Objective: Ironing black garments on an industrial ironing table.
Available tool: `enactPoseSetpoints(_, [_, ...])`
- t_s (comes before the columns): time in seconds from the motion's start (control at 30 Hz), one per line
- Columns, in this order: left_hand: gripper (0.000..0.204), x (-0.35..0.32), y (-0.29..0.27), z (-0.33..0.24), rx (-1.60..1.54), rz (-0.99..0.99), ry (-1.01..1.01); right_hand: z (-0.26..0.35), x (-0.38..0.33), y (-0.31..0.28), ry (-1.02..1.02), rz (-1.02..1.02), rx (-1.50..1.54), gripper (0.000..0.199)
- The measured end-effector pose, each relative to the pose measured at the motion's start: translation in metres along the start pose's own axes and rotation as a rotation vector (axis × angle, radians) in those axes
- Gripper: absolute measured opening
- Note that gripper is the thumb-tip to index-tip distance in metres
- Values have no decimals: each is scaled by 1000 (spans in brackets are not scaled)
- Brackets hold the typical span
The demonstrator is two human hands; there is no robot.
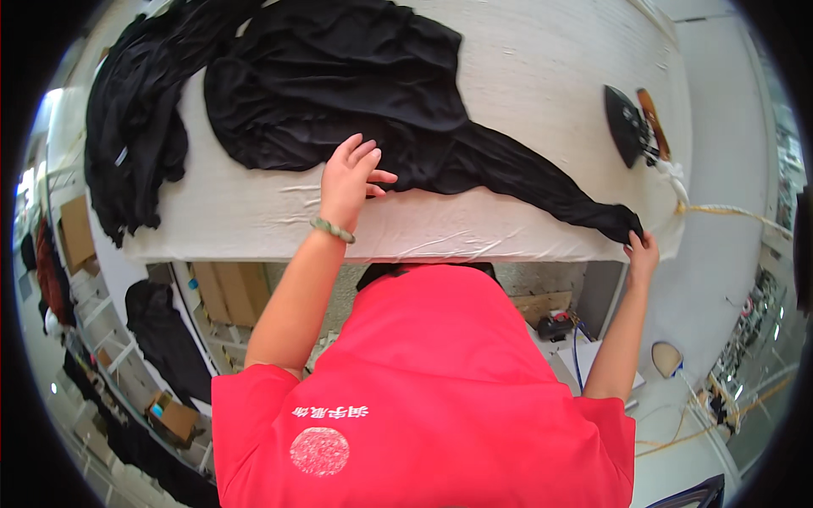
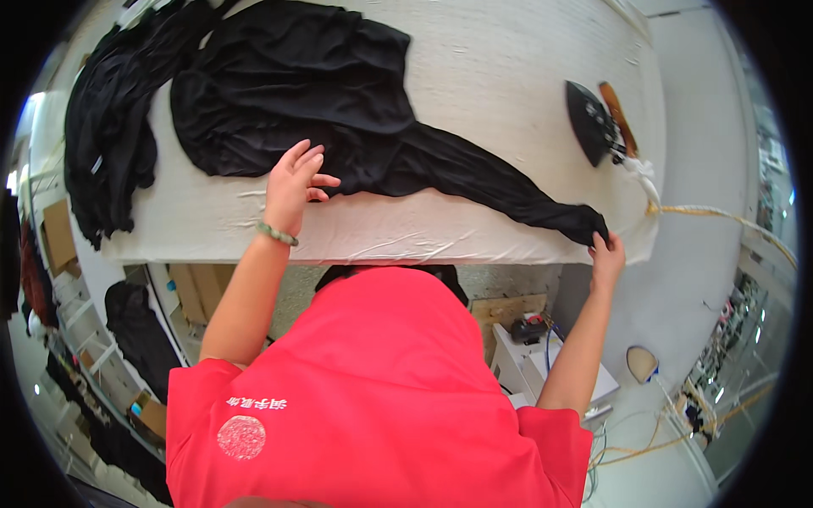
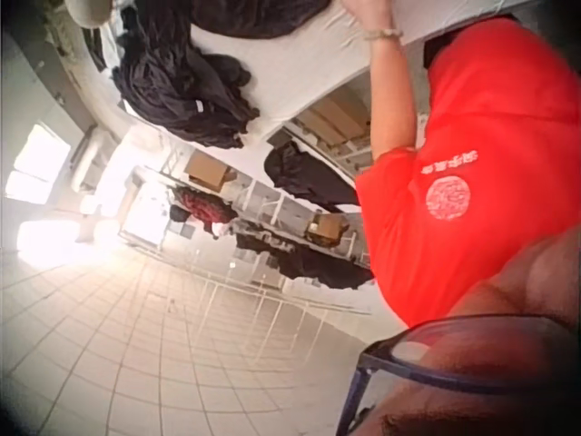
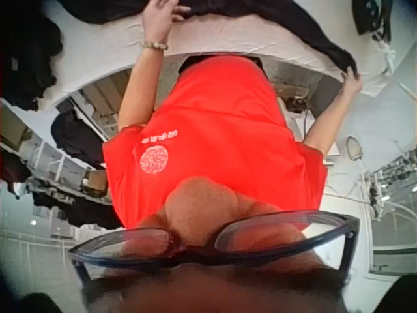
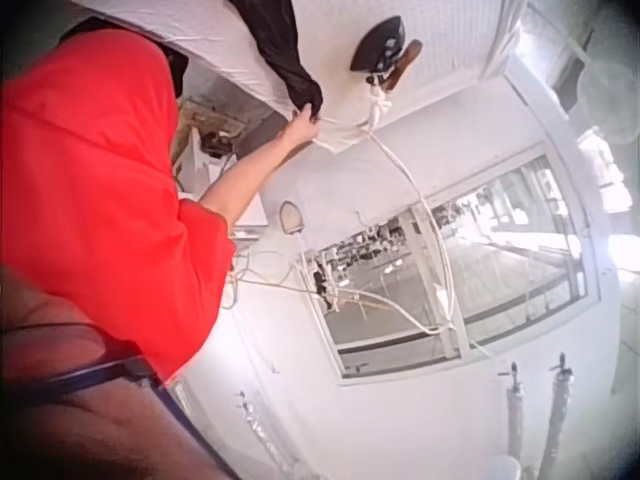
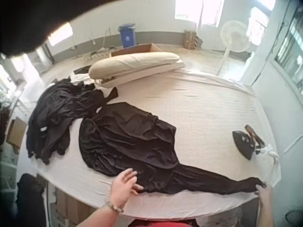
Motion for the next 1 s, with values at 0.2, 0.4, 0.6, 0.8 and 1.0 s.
enactPoseSetpoints(0.2, [25, 11, 29, -3, 73, 448, -431, 21, -35, -23, -123, 96, 18, 19])
enactPoseSetpoints(0.4, [34, -9, -20, -28, 370, 53, 32, -5, -83, -1, 110, 299, -3, 27])
enactPoseSetpoints(0.6, [36, 46, 33, 8, 280, 164, -299, -3, -71, 23, 307, 327, -100, 24])
enactPoseSetpoints(0.8, [17, -30, 8, -32, 389, 278, -143, 20, -73, -28, 29, 172, 129, 23])
enactPoseSetpoints(1.0, [46, -36, -21, -23, 53, 19, 23, 6, -80, -54, 43, 125, 497, 14])
Point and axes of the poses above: each hand's wrist, its own x-axis towards the middle knuckle, its own y-axis out of the palm, z = x × y, the point moved 6 cm from there along x, towards the middle knuckle, and after that the axes turned 13 degrees about z, right-handed, at the moved point
